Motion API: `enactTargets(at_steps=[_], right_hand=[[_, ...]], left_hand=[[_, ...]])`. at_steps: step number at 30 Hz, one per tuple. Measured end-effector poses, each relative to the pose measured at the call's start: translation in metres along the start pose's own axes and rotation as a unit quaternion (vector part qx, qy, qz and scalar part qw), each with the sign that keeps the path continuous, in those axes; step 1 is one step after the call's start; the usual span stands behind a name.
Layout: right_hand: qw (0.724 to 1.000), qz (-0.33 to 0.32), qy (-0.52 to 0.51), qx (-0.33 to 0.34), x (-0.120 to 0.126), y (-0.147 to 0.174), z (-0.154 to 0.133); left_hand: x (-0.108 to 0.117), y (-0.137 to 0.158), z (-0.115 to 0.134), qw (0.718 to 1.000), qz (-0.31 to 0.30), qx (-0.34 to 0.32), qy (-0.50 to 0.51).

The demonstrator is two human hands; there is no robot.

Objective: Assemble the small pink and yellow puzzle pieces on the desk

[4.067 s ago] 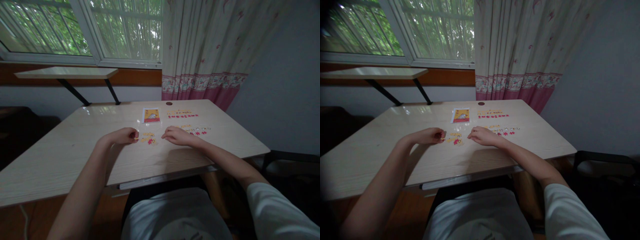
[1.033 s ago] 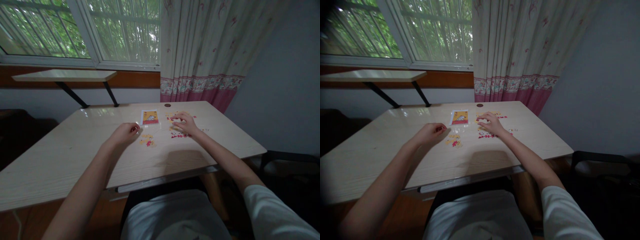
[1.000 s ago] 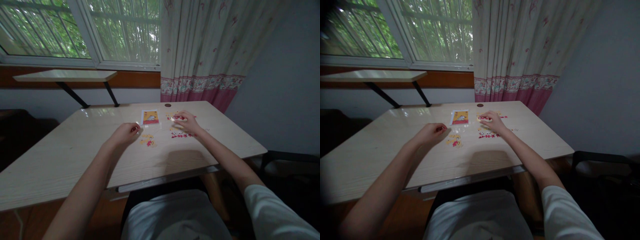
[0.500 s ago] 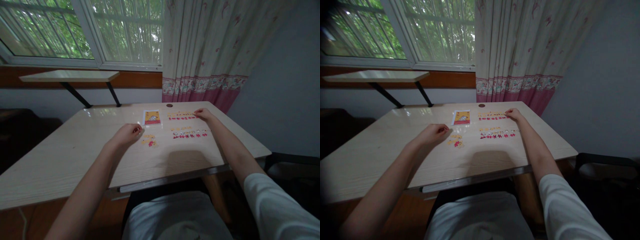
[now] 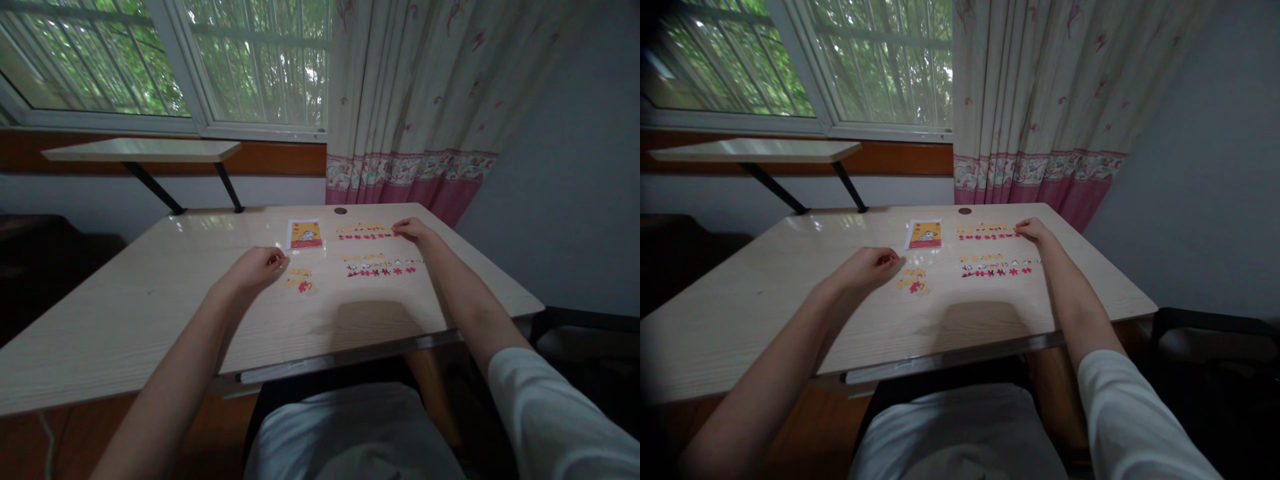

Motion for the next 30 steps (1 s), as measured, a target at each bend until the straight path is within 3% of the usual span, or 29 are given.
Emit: enactTargets(at_steps=[6,8,10,14,18,23,30], right_hand=[[1.000,0.012,-0.014,0.017,-0.011,0.015,-0.009],[0.999,0.016,-0.002,0.051,-0.019,0.025,-0.019],[0.990,0.009,0.046,0.135,-0.030,0.039,-0.035],[0.930,-0.043,0.143,0.337,-0.057,0.080,-0.071],[0.878,-0.087,0.176,0.436,-0.084,0.122,-0.092],[0.847,-0.131,0.171,0.486,-0.106,0.163,-0.100],[0.827,-0.151,0.169,0.515,-0.117,0.193,-0.103]], left_hand=[[-0.001,0.000,-0.001,1.000,-0.023,0.002,-0.010],[-0.001,0.001,0.000,1.000,-0.028,-0.002,-0.009],[-0.002,0.002,0.001,0.999,-0.035,0.002,-0.004],[-0.007,0.000,0.005,0.998,-0.060,0.003,0.006],[-0.015,-0.004,0.009,0.997,-0.056,-0.036,0.023],[-0.020,-0.005,0.009,0.994,-0.057,-0.068,0.056],[-0.022,-0.004,0.010,0.987,-0.099,-0.051,0.113]])
Point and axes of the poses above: each hand's wrist, its own y-axis away from the middle knuckle, its own x-axis out of the back of the hand, z = x × y, the point moved 2 cm from there along -y, towards the middle knuckle, and after that the axes turned 3 degrees about z, right-handed, at the moved point
